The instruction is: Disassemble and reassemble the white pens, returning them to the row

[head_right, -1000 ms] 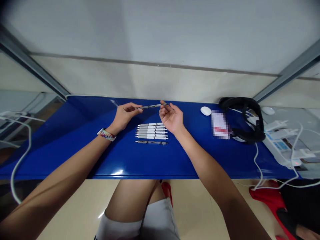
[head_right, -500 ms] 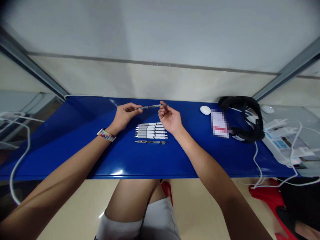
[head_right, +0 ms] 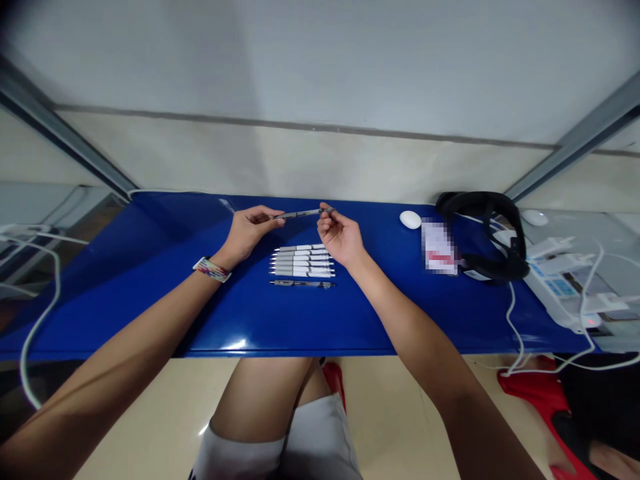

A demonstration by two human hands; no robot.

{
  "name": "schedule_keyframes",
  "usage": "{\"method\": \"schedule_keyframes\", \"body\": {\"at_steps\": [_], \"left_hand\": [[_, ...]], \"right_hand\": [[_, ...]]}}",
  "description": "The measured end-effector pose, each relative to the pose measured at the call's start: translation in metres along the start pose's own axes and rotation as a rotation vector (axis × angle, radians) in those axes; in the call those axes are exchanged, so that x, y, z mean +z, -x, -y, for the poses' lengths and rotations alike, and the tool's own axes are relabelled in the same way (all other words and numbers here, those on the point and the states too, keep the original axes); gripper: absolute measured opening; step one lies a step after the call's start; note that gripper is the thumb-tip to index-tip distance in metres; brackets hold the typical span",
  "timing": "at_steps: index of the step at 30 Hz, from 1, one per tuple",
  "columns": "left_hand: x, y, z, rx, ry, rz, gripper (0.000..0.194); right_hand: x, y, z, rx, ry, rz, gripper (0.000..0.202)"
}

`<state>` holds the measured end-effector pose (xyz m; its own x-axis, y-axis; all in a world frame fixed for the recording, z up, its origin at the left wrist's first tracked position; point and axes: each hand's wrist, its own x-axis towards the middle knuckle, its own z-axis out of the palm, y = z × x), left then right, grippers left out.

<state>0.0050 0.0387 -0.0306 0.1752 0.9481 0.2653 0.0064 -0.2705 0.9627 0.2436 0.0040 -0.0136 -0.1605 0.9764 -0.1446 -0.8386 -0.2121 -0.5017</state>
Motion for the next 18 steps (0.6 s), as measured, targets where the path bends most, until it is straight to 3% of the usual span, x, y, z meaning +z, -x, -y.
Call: {"method": "schedule_keyframes", "body": {"at_steps": [6, 12, 18], "left_hand": [[-0.0004, -0.0008, 0.0011, 0.005, 0.002, -0.014, 0.033], [0.0005, -0.0002, -0.0012, -0.002, 0.0, 0.0, 0.034], [0.0003, 0.0001, -0.0014, 0.005, -0.008, -0.012, 0.035]], "right_hand": [[0.0022, 0.0014, 0.0009, 0.017, -0.021, -0.023, 0.016], [0.0064, 0.0039, 0.0004, 0.038, -0.124, -0.063, 0.025], [0.005, 0.0032, 0.0004, 0.012, -0.009, -0.038, 0.011]]}}
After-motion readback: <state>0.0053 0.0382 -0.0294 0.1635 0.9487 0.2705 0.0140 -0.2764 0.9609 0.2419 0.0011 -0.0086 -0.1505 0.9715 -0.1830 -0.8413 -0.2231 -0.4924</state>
